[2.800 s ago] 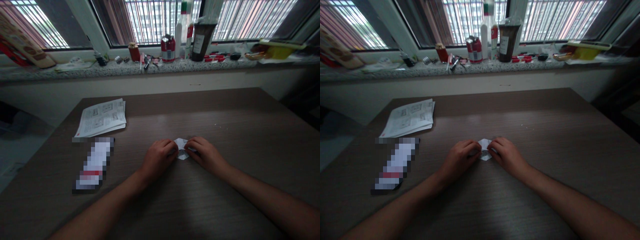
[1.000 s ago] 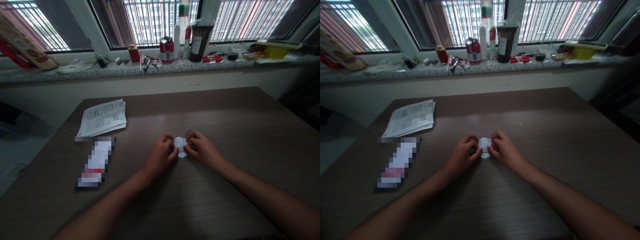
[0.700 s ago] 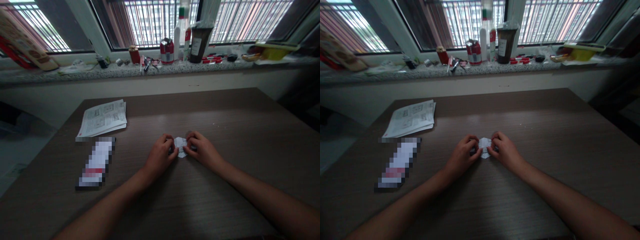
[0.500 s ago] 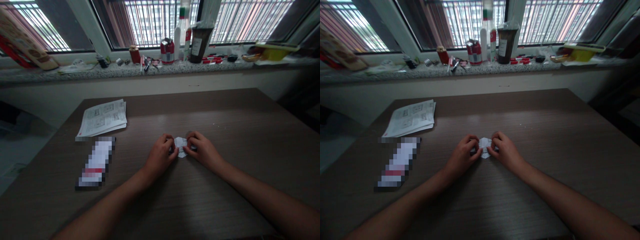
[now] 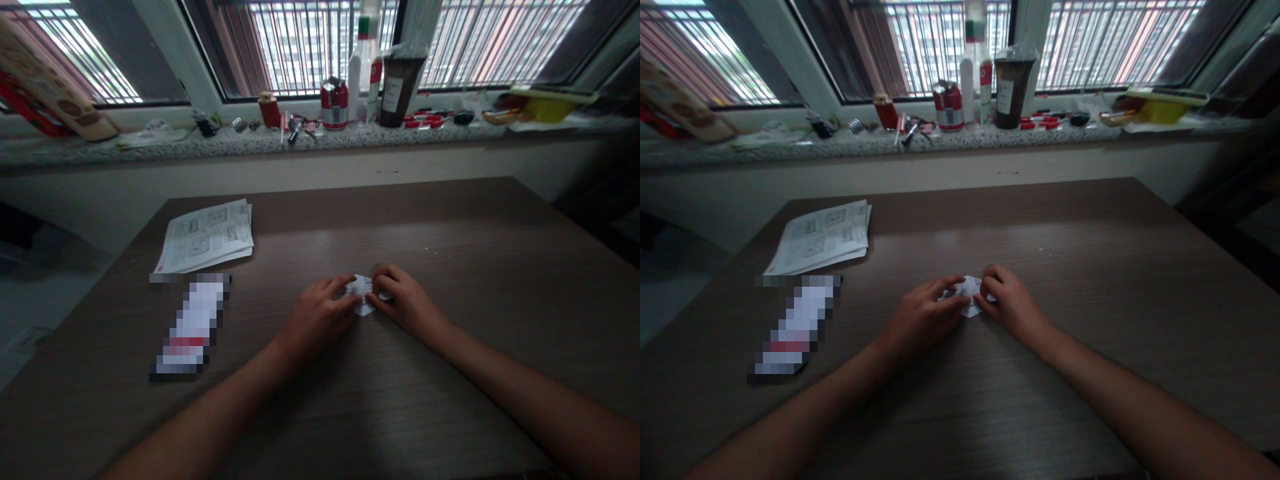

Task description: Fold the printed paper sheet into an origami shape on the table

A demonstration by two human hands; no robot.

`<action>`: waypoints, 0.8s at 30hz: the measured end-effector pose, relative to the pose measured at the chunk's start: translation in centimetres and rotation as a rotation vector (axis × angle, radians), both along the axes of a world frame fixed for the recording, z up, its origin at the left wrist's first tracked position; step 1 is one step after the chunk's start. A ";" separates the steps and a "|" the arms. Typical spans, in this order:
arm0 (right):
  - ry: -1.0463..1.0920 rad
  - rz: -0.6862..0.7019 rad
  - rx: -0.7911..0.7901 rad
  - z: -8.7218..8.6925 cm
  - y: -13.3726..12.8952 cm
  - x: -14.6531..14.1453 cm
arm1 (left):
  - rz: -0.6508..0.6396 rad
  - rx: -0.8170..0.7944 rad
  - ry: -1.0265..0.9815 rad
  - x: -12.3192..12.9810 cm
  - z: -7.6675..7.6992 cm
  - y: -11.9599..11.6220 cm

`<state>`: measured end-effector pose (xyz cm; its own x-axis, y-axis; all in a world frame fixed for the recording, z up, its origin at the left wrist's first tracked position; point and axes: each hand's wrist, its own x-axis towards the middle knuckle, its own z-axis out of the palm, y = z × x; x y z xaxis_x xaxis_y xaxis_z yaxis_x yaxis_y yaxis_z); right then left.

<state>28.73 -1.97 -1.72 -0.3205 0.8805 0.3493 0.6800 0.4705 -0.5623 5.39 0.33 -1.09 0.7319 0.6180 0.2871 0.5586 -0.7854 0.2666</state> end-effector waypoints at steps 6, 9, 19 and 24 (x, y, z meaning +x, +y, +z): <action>-0.024 0.020 0.025 -0.6 0.1 0.3 | -0.052 0.009 0.051 -0.5 0.8 -0.7; -0.031 0.067 0.032 -0.5 -0.1 0.9 | -0.038 0.012 0.078 -0.4 1.1 -1.0; -0.280 0.235 0.062 0.9 -1.4 2.3 | 0.016 -0.056 0.067 -0.3 1.2 -1.5; -0.330 0.227 0.043 0.4 -1.2 2.4 | -0.101 -0.095 0.034 -1.1 1.6 -1.0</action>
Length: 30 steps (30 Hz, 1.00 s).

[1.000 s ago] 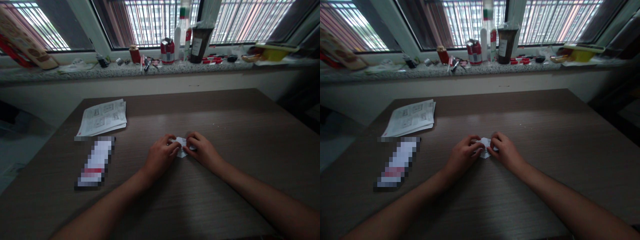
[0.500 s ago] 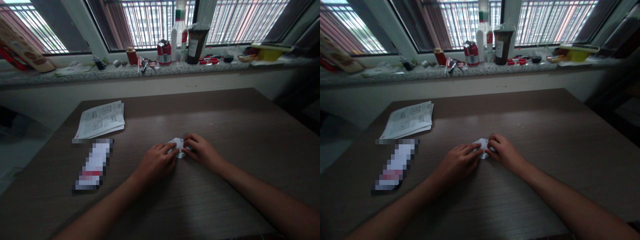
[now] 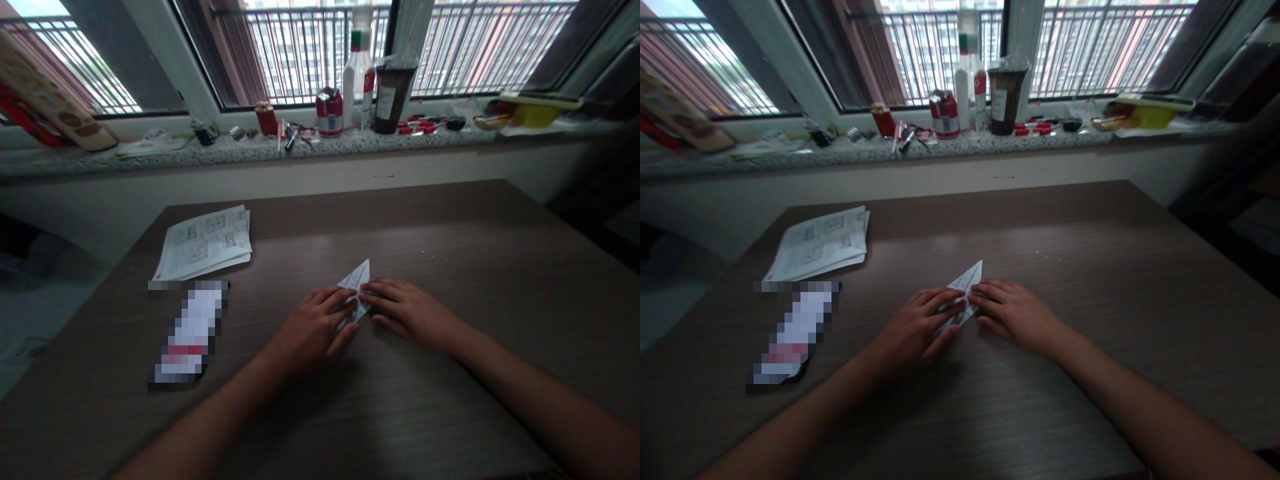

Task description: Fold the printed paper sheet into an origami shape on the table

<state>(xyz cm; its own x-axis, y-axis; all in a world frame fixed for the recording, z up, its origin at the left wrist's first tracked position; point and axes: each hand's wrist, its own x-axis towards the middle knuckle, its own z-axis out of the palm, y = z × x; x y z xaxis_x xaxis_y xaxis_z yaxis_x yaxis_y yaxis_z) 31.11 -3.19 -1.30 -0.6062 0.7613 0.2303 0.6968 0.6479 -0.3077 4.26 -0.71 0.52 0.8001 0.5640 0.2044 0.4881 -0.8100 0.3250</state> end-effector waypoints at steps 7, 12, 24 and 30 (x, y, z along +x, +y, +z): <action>0.044 0.029 -0.057 0.0 0.5 0.4 | -0.070 -0.028 0.044 -0.6 0.2 0.1; -0.035 0.033 -0.091 0.0 0.7 0.8 | -0.089 -0.018 0.084 -0.8 0.3 0.3; -0.076 -0.059 -0.087 -0.9 1.6 0.4 | -0.094 -0.061 0.091 -0.9 0.2 0.4; -0.027 -0.013 -0.074 -0.4 1.6 0.7 | -0.092 -0.069 0.081 -1.2 0.2 0.5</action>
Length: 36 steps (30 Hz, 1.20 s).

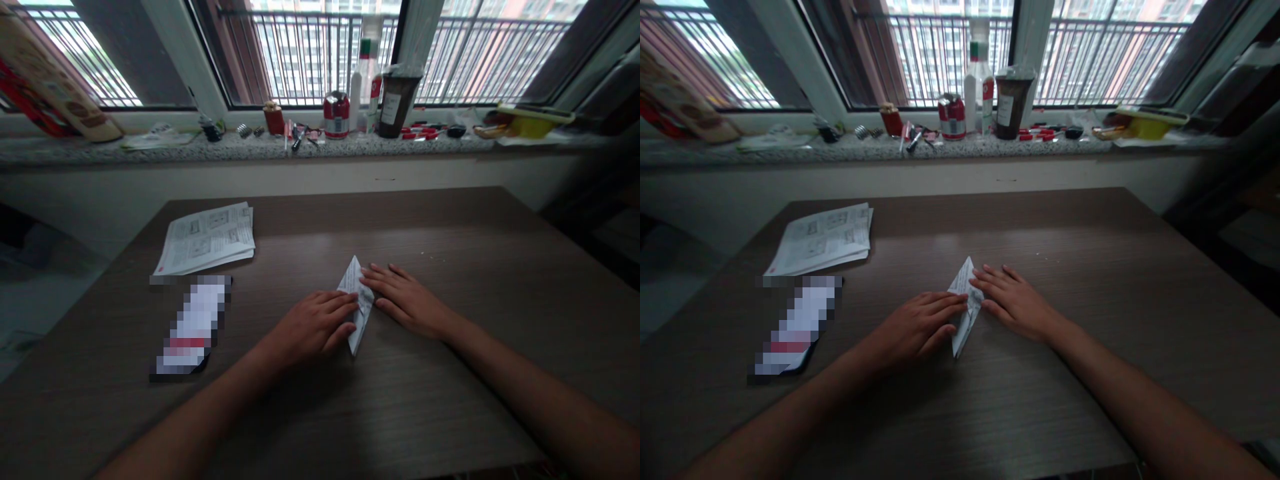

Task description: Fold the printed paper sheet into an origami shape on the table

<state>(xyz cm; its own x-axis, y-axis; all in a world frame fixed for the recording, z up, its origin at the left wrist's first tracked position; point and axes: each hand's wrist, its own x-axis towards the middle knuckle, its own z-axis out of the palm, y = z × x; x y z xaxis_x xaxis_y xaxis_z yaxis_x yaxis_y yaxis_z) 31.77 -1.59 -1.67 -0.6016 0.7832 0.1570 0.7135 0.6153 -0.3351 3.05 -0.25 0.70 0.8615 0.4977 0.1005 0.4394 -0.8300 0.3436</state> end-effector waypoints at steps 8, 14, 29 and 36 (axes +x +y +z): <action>0.049 0.176 -0.001 0.9 -1.1 0.4 | 0.002 -0.020 0.013 0.0 0.2 0.1; -0.001 0.230 0.019 1.1 -1.2 0.7 | 0.013 -0.013 0.005 0.0 0.0 0.1; -0.042 0.277 0.016 1.7 -1.5 0.9 | 0.040 0.067 0.022 0.5 -0.5 -0.7; 0.010 0.268 -0.049 2.1 -1.7 0.9 | 0.057 0.099 0.031 0.6 -0.7 -1.0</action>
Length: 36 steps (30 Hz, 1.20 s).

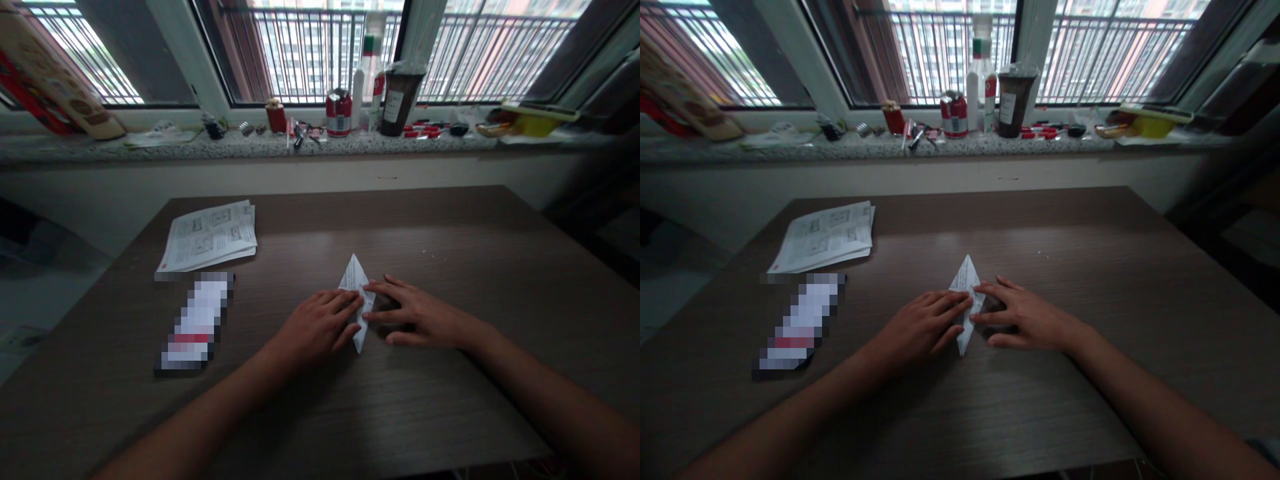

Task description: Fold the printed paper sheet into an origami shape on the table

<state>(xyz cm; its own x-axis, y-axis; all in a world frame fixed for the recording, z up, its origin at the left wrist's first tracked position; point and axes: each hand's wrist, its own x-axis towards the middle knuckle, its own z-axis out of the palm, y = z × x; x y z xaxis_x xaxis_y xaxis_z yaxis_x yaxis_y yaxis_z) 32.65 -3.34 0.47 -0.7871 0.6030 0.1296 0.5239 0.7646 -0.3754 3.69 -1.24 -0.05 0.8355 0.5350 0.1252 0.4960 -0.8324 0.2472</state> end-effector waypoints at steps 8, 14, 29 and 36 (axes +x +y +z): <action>0.014 0.014 -0.011 -0.2 -0.1 0.1 | -0.021 -0.027 0.006 0.0 0.5 0.0; -0.001 0.018 -0.033 -0.1 -0.2 0.1 | -0.016 0.009 0.026 -0.1 0.4 -0.1; 0.040 -0.155 -0.034 -1.6 1.2 -0.3 | -0.109 0.025 0.036 -0.8 0.6 0.3; -0.010 -0.218 -0.032 -1.9 1.2 -0.6 | -0.142 0.014 0.048 -1.1 0.6 0.3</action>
<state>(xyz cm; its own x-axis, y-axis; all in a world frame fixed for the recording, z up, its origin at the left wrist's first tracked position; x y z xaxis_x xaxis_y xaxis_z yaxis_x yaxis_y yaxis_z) 32.00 -2.14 -1.39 -0.6390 0.7627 0.1002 0.6794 0.6206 -0.3914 2.63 -0.92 0.58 0.9080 0.4091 0.0899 0.3836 -0.8984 0.2138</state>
